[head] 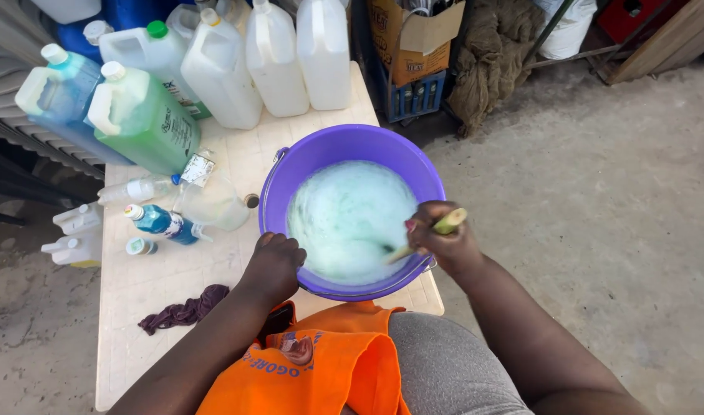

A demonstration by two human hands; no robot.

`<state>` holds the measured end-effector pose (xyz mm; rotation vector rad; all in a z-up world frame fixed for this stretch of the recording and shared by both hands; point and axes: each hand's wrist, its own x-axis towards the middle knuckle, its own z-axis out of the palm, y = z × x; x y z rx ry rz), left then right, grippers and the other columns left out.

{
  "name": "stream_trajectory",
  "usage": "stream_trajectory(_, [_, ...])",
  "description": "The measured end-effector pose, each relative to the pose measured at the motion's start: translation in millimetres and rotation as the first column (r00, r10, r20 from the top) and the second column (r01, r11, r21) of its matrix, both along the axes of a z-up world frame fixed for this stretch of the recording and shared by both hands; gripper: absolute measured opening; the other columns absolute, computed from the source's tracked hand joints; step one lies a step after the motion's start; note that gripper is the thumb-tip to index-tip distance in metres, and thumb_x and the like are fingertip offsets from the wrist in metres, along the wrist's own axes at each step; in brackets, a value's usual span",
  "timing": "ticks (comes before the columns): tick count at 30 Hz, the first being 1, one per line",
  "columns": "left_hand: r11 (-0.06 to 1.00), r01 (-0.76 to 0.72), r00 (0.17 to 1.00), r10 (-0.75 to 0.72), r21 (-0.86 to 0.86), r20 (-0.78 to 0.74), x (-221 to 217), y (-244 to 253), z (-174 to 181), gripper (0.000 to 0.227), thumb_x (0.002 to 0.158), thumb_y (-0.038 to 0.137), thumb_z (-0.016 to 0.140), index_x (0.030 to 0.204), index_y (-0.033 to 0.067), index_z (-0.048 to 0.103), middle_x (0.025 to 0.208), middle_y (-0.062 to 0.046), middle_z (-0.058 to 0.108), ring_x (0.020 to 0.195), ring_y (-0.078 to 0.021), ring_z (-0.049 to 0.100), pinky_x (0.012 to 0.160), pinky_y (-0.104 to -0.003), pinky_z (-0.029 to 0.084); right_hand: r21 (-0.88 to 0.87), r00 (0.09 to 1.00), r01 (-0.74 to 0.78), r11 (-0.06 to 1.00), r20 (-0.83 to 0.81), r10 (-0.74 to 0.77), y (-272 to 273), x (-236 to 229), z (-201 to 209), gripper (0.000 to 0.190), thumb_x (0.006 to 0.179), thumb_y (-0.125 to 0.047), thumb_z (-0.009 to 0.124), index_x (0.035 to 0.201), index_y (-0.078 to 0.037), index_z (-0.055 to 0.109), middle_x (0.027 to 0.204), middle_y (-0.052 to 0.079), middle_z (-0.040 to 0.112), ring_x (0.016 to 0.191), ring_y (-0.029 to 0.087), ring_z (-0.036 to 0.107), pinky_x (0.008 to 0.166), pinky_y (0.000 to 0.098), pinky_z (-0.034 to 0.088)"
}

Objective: The person pours a green liquid from a plastic measuring cup into a purple bucket containing a white foamy mixture. They then use a wooden stick to stir the contents of the bucket, blending the green liquid into the foam. The person briefly handles a dark cloth on the table before resuming the stirring action.

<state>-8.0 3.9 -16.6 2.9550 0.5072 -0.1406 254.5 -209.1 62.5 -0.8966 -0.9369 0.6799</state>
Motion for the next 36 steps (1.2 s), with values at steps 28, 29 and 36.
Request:
stream_trajectory(28, [0.999, -0.025, 0.996, 0.029, 0.048, -0.080, 5.7, -1.2, 3.8, 0.014, 0.079, 0.007, 0.066, 0.087, 0.0189, 0.071, 0.085, 0.002, 0.063, 0.096, -0.0190, 0.061, 0.110, -0.041, 0.039, 0.030, 0.901, 0.327, 0.945, 0.293, -0.321, 61.5, 12.0, -68.2, 0.019, 0.094, 0.002, 0.071, 0.075, 0.002, 0.069, 0.059, 0.013, 0.065, 0.048, 0.019, 0.059, 0.048, 0.0284, 0.051])
stream_trajectory(29, [0.998, -0.026, 0.998, 0.029, 0.049, -0.054, 4.6, -0.8, 3.9, 0.013, 0.080, 0.008, 0.066, 0.086, 0.0191, 0.071, 0.085, 0.002, 0.062, 0.095, -0.0189, 0.061, 0.110, -0.041, 0.039, 0.057, 0.987, 0.125, 0.991, 0.090, -0.130, 62.9, -2.7, -74.6, 0.019, 0.091, 0.004, 0.073, 0.076, -0.002, 0.062, 0.065, 0.015, 0.066, 0.052, 0.019, 0.060, 0.051, 0.0280, 0.051])
stream_trajectory(36, [1.000, 0.004, 0.999, -0.005, 0.020, 0.051, -2.8, 1.7, -10.4, 0.011, 0.080, 0.006, 0.066, 0.085, 0.0164, 0.069, 0.082, 0.000, 0.060, 0.092, -0.0213, 0.060, 0.108, -0.044, 0.039, -0.095, 0.967, -0.105, 0.990, 0.223, 0.123, -0.1, -15.2, -2.7, 0.023, 0.080, -0.008, 0.080, 0.062, -0.001, 0.068, 0.049, 0.006, 0.056, 0.045, 0.013, 0.045, 0.046, 0.0299, 0.037])
